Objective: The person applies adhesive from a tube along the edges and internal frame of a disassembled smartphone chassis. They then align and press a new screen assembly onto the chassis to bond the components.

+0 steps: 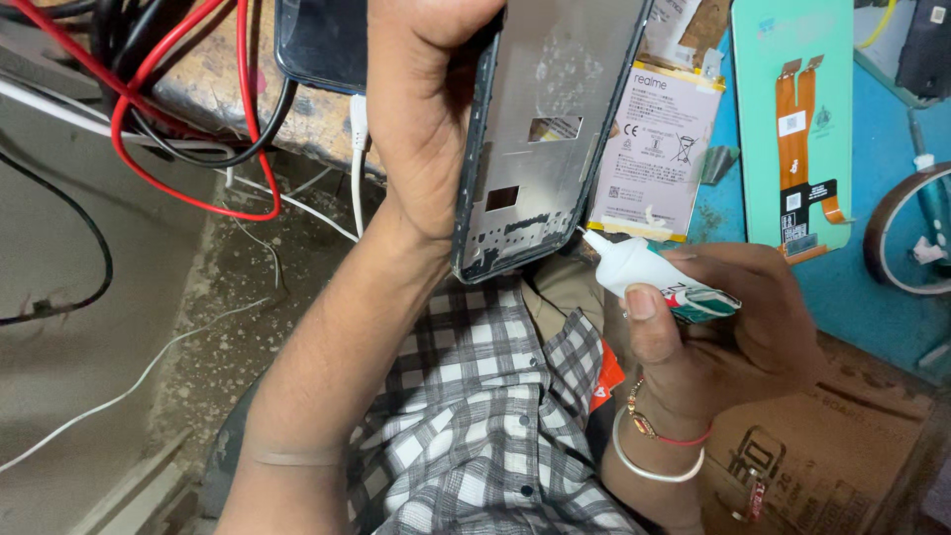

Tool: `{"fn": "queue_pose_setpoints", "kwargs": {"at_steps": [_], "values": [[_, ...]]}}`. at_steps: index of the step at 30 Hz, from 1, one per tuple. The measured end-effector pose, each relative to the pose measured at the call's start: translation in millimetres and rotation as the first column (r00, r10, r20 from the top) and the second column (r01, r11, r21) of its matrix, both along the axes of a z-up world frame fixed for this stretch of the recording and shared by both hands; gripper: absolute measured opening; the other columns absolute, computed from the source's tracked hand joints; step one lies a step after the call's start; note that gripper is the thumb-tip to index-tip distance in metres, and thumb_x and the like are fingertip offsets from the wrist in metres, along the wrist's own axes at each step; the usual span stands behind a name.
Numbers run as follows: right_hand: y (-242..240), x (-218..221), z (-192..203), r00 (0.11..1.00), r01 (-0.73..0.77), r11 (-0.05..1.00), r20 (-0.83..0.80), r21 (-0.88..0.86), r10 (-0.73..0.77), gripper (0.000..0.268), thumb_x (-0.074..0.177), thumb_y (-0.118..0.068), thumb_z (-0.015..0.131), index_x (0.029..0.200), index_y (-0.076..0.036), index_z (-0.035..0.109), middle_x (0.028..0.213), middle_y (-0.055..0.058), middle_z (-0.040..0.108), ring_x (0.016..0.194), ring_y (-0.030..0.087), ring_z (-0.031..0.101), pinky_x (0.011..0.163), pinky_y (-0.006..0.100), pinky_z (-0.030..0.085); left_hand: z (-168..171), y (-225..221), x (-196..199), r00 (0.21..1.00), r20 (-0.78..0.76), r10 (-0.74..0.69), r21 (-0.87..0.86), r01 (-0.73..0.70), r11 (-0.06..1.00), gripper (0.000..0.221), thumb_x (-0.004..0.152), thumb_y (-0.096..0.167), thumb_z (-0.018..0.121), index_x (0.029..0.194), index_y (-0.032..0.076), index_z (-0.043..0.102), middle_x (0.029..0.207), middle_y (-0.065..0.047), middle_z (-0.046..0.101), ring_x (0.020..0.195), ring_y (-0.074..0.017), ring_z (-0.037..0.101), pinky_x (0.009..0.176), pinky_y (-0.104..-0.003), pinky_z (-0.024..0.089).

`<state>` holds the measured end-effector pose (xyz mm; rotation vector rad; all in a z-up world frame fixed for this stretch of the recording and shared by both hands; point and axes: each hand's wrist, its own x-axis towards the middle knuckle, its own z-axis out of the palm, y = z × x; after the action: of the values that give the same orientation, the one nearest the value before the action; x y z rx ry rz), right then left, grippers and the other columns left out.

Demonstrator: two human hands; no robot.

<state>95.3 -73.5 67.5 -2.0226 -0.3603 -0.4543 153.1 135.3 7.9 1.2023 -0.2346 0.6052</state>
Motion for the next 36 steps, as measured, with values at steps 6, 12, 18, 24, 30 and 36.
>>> {"fn": "queue_pose_setpoints", "kwargs": {"at_steps": [6,12,18,24,30,36], "values": [[-3,0,1,1.0,-0.004,0.999,0.005,-0.043,0.004,0.031,0.093,-0.025,0.088,0.104,-0.001,0.072,0.095,0.011,0.072,0.079,0.015,0.069,0.07,0.021,0.049,0,1,-1,1.0,-0.004,0.006,-0.007,-0.006,1.0,0.054,0.102,0.008,0.082,0.143,0.007,0.046,0.128,-0.001,0.051,0.116,-0.0103,0.055,0.106,-0.023,0.046],[-7,-1,-2,1.0,-0.012,0.995,0.025,-0.096,0.014,0.031,0.094,-0.025,0.088,0.103,-0.001,0.072,0.095,0.011,0.072,0.08,0.016,0.07,0.072,0.022,0.05,-2,2,-1,1.0,-0.007,0.018,-0.015,-0.018,1.0,0.055,0.101,0.009,0.082,0.143,0.006,0.046,0.128,-0.001,0.051,0.116,-0.011,0.054,0.107,-0.024,0.046],[-9,0,-2,0.999,-0.024,0.993,0.043,-0.116,0.029,0.031,0.093,-0.026,0.088,0.103,-0.001,0.072,0.093,0.012,0.072,0.08,0.017,0.07,0.072,0.023,0.05,-3,3,-1,1.0,-0.013,0.027,-0.026,-0.028,0.999,0.057,0.1,0.01,0.082,0.144,0.006,0.045,0.129,-0.002,0.051,0.117,-0.0117,0.054,0.107,-0.025,0.045],[-8,-1,-1,0.998,-0.037,0.994,0.039,-0.103,0.042,0.031,0.093,-0.027,0.087,0.102,-0.002,0.072,0.093,0.012,0.072,0.079,0.018,0.071,0.071,0.024,0.051,-6,2,-2,0.999,-0.015,0.04,-0.049,-0.041,0.998,0.058,0.1,0.01,0.082,0.144,0.005,0.045,0.129,-0.003,0.051,0.118,-0.0124,0.054,0.108,-0.025,0.045],[-5,-3,2,0.999,-0.046,0.995,0.018,-0.086,0.047,0.032,0.088,-0.029,0.084,0.1,-0.002,0.071,0.087,0.012,0.071,0.074,0.017,0.07,0.065,0.024,0.051,-3,2,-4,0.996,-0.036,0.082,-0.091,-0.085,0.992,0.06,0.099,0.011,0.082,0.145,0.005,0.044,0.13,-0.003,0.05,0.118,-0.0131,0.054,0.108,-0.026,0.045],[-1,-5,5,0.999,-0.04,0.999,0.002,0.032,0.04,0.035,0.091,-0.03,0.083,0.1,0.001,0.07,0.088,0.012,0.07,0.074,0.016,0.069,0.067,0.023,0.051,18,7,-41,0.986,-0.168,-0.004,-0.39,-0.063,0.919,0.061,0.098,0.012,0.082,0.145,0.004,0.043,0.13,-0.004,0.05,0.119,-0.0138,0.053,0.109,-0.027,0.045]]}}
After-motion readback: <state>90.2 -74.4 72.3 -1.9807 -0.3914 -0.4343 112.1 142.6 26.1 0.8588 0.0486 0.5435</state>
